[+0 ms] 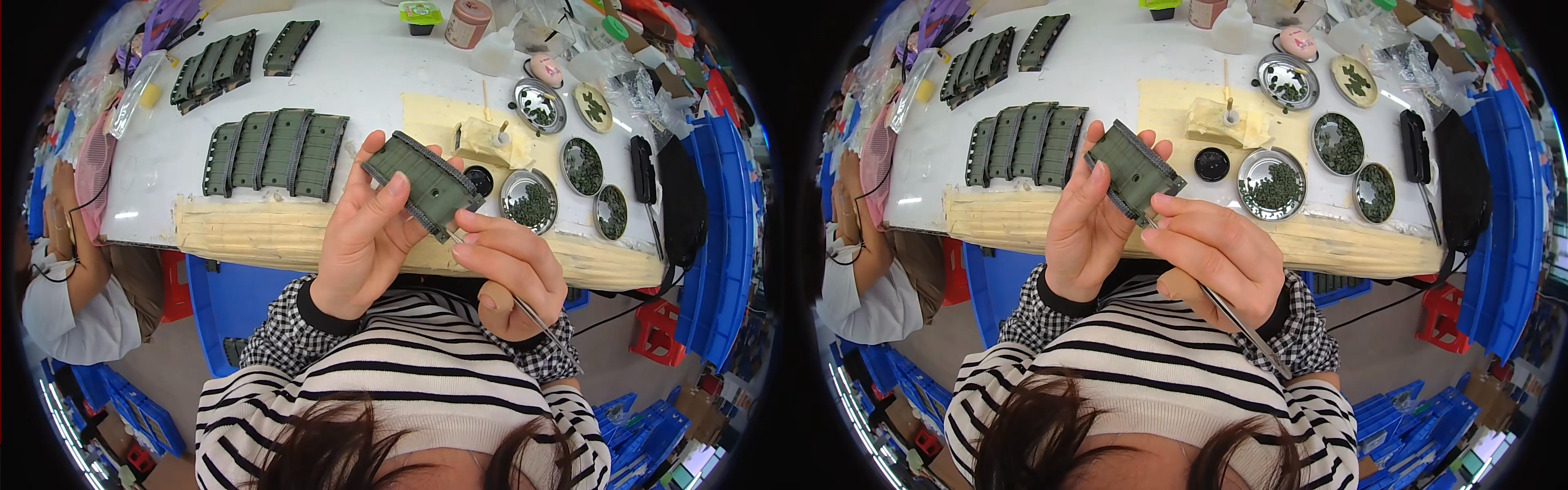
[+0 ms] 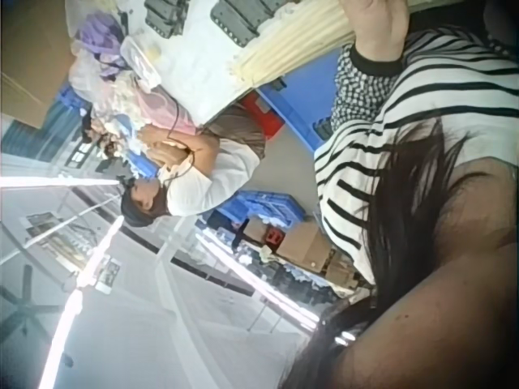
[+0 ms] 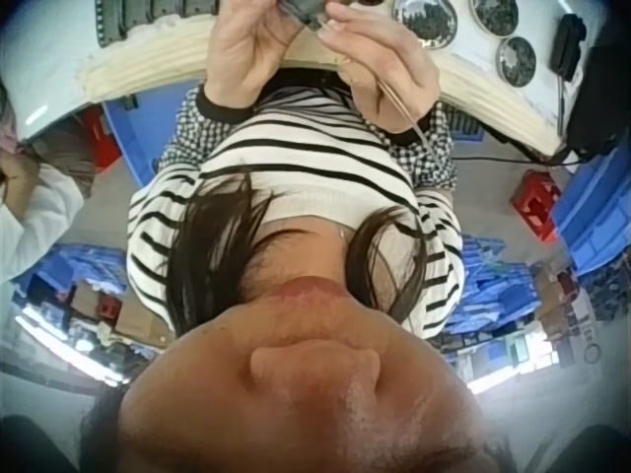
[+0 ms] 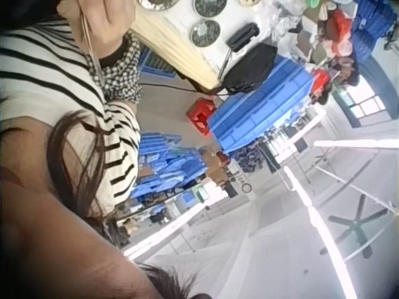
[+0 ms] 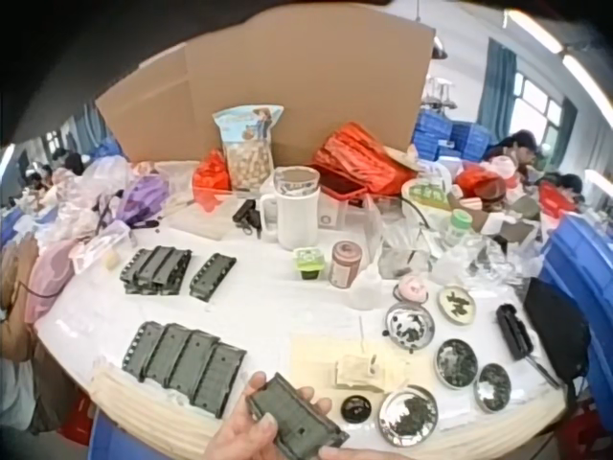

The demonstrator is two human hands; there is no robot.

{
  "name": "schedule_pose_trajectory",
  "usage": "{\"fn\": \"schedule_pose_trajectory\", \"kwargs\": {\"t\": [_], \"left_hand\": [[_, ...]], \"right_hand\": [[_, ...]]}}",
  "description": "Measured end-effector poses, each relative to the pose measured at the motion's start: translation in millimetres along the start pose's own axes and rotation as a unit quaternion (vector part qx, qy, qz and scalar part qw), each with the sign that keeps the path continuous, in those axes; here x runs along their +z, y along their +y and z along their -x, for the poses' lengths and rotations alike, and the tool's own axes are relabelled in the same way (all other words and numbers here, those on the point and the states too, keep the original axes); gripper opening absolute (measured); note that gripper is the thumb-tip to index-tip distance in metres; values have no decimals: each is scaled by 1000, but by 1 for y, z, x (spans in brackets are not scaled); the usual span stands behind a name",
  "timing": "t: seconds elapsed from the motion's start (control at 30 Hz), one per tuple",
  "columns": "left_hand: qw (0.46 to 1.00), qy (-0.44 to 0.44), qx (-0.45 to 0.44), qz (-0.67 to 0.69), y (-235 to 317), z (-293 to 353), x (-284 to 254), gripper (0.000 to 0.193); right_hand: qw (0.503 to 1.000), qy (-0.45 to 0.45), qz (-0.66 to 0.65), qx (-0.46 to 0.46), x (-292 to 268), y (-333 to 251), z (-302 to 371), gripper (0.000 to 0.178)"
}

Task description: Assembling plastic model parts for a toy using a specialized tool and manual manipulation.

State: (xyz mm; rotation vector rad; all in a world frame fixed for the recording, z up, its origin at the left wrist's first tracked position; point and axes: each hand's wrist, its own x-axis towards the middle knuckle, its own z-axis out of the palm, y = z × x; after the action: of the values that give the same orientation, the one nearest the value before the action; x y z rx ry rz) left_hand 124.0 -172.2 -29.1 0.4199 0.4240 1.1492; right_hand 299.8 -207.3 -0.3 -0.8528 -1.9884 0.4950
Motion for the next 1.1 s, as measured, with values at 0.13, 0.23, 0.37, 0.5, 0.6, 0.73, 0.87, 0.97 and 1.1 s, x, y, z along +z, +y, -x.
{"fn": "schedule_pose_trajectory", "kwargs": {"t": [0.13, 0.23, 0.37, 0.5, 0.6, 0.73, 0.87, 0.97, 1.1], "left_hand": [[1000, -1, -2, -3, 1, 0, 1, 39], [1000, -3, -4, 0, 1, 1, 1, 40], [1000, -5, -4, 6, 2, 1, 0, 40], [1000, -4, 2, -9, 3, 1, 2, 41], [1000, 1, 8, -20, 2, 2, 2, 41], [1000, 1, 11, -24, 3, 2, 2, 42], [1000, -3, 13, -25, 3, 2, 2, 42], [1000, -2, 11, -23, 3, 3, 2, 42], [1000, 2, 10, -27, 2, 2, 2, 42]], "right_hand": [[1000, 0, -6, 5, -1, -2, -1, 39], [999, 3, -28, 18, -1, -3, 0, 38], [997, 22, -71, 30, -3, 1, 5, 41], [997, 10, -67, 39, -6, -1, 4, 43], [999, -5, -35, 28, -5, -3, 2, 43], [999, -7, -21, 26, -4, -3, 1, 44], [1000, 2, -22, 19, -3, -1, 1, 44], [1000, 0, -17, 15, -2, -1, 1, 43], [1000, -2, -9, 13, -2, -1, 1, 41]]}}
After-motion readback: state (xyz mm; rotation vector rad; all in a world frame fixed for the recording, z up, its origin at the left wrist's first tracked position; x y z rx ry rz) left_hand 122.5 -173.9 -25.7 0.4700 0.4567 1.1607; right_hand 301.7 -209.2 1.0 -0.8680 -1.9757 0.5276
